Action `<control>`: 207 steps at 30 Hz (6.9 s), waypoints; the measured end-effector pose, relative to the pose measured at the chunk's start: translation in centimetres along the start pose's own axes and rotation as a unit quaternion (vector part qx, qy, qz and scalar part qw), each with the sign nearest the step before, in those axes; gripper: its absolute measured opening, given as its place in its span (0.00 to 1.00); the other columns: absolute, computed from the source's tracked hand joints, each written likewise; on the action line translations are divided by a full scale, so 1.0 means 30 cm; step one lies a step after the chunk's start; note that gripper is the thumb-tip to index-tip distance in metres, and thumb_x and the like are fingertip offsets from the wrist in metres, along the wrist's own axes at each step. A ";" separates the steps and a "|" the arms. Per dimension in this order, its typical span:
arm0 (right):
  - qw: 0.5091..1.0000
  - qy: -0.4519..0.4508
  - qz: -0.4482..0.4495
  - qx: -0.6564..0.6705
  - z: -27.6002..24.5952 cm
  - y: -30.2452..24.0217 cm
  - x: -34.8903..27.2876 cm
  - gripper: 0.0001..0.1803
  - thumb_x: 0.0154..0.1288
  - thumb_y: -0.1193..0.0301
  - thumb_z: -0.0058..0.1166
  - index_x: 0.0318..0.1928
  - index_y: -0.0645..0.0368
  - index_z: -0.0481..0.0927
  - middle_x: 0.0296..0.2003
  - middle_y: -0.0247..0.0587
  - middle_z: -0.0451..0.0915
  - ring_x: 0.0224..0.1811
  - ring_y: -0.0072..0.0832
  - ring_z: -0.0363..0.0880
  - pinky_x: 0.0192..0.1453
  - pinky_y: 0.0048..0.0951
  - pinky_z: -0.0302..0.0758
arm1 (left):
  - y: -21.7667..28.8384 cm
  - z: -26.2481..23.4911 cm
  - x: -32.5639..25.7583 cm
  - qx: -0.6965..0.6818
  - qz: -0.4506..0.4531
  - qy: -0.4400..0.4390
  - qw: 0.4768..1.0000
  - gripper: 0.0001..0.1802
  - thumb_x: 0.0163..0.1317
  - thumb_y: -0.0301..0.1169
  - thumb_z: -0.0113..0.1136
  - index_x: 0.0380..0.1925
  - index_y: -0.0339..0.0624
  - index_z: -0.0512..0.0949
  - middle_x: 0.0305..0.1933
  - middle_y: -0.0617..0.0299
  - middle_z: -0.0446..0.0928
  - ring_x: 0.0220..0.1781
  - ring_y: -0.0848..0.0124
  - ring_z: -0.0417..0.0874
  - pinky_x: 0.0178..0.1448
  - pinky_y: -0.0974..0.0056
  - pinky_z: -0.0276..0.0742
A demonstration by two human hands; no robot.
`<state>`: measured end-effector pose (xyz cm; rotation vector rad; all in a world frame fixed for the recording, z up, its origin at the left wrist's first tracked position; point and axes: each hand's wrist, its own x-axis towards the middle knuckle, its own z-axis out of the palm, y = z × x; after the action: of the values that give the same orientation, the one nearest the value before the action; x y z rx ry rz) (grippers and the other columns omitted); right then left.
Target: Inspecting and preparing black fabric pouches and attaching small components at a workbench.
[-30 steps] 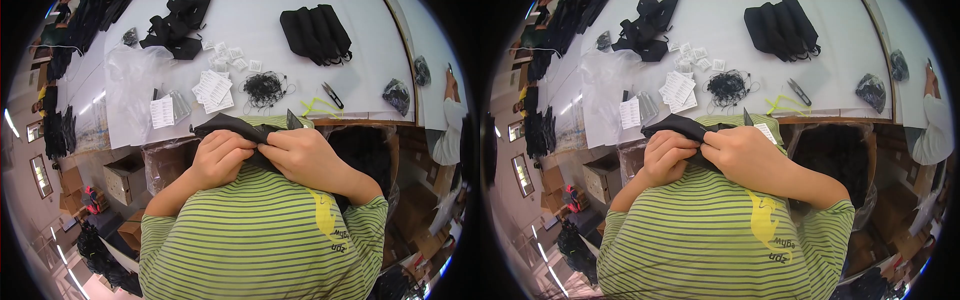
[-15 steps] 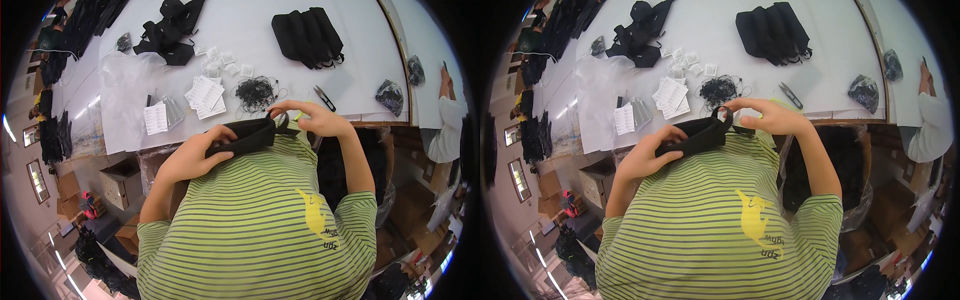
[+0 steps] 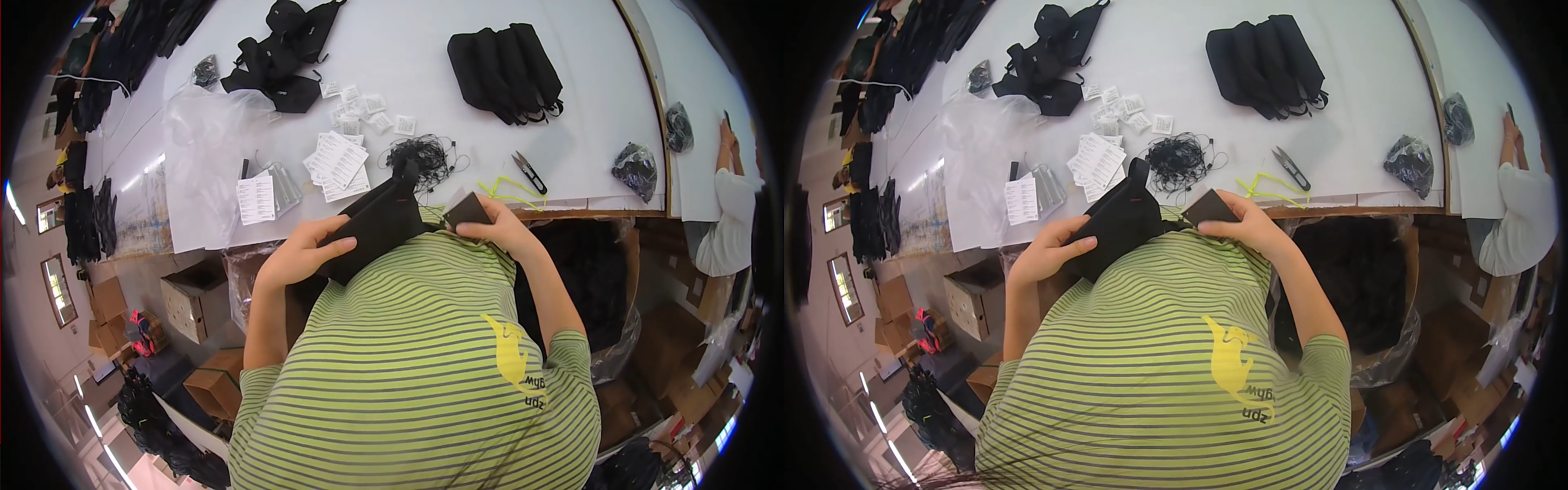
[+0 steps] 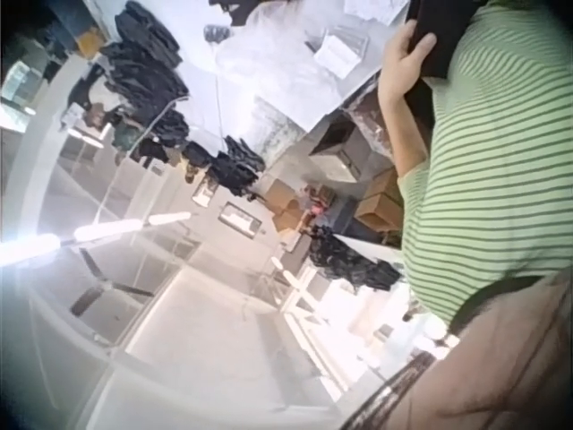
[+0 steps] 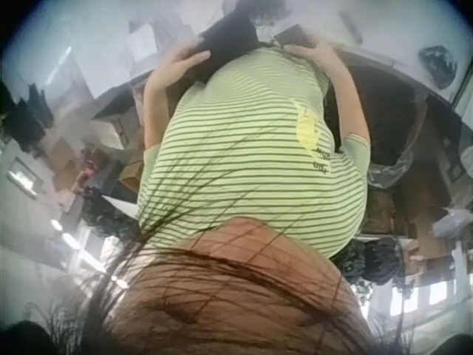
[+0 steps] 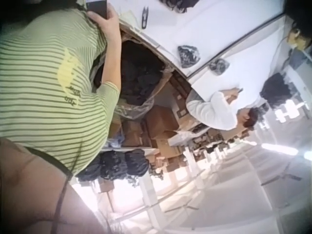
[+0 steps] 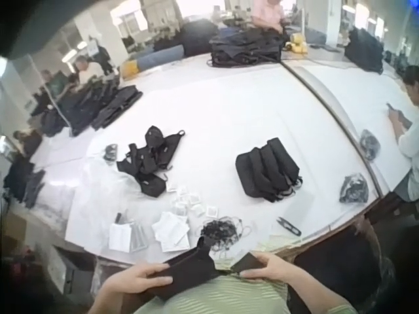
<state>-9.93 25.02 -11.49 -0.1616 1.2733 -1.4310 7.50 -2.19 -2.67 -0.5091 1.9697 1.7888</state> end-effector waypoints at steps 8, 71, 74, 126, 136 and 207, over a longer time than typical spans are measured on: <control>0.929 0.192 -0.236 0.211 -0.172 -0.038 0.059 0.07 0.57 0.73 0.62 0.35 0.59 0.80 0.29 0.33 0.80 0.32 0.21 0.76 0.39 0.22 0.71 | -0.008 0.008 0.003 0.058 0.037 0.031 0.997 0.13 0.65 0.34 0.55 0.42 0.35 0.73 0.25 0.64 0.70 0.30 0.80 0.68 0.35 0.70 0.67; 0.723 0.066 -0.298 -0.620 0.091 -0.342 0.077 0.09 0.52 0.64 0.63 0.29 0.56 0.84 0.17 0.43 0.76 0.19 0.41 0.75 0.25 0.36 0.70 | 0.206 -0.094 0.401 0.216 0.319 0.190 0.903 0.09 0.57 0.31 0.63 0.37 0.45 0.84 0.53 0.60 0.77 0.59 0.64 0.71 0.58 0.61 0.68; 0.703 0.061 -0.299 -0.642 0.129 -0.352 0.071 0.09 0.53 0.64 0.63 0.29 0.56 0.83 0.17 0.42 0.77 0.20 0.41 0.75 0.26 0.37 0.70 | 0.228 -0.020 0.340 0.446 0.300 0.150 0.830 0.13 0.59 0.38 0.61 0.40 0.45 0.84 0.64 0.57 0.68 0.68 0.61 0.61 0.67 0.57 0.57; 0.879 0.103 -0.417 -0.208 0.313 -0.353 -0.028 0.06 0.54 0.74 0.65 0.28 0.62 0.81 0.23 0.32 0.75 0.25 0.19 0.71 0.30 0.20 0.67 | 0.205 0.045 0.269 -0.610 0.105 0.034 0.784 0.13 0.61 0.33 0.58 0.39 0.34 0.78 0.35 0.54 0.82 0.34 0.64 0.85 0.41 0.61 0.83; 0.870 0.041 -0.430 -0.238 0.364 -0.391 -0.088 0.05 0.50 0.78 0.66 0.26 0.61 0.81 0.23 0.32 0.75 0.22 0.16 0.70 0.27 0.17 0.66 | 0.257 0.088 0.181 -0.497 0.184 0.106 0.841 0.09 0.65 0.33 0.49 0.32 0.37 0.67 0.24 0.64 0.63 0.23 0.75 0.64 0.24 0.73 0.65; 0.897 0.165 -0.396 -0.104 0.178 -0.274 0.044 0.15 0.53 0.81 0.62 0.43 0.61 0.79 0.50 0.37 0.78 0.43 0.22 0.77 0.44 0.22 0.75 | 0.163 0.066 0.200 -0.098 0.355 0.357 0.859 0.23 0.56 0.19 0.62 0.53 0.38 0.70 0.56 0.60 0.68 0.57 0.72 0.69 0.56 0.69 0.70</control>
<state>-11.72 18.86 -3.95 -0.6673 1.7495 -2.0660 -0.05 0.38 -1.98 -0.6250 2.7442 2.5297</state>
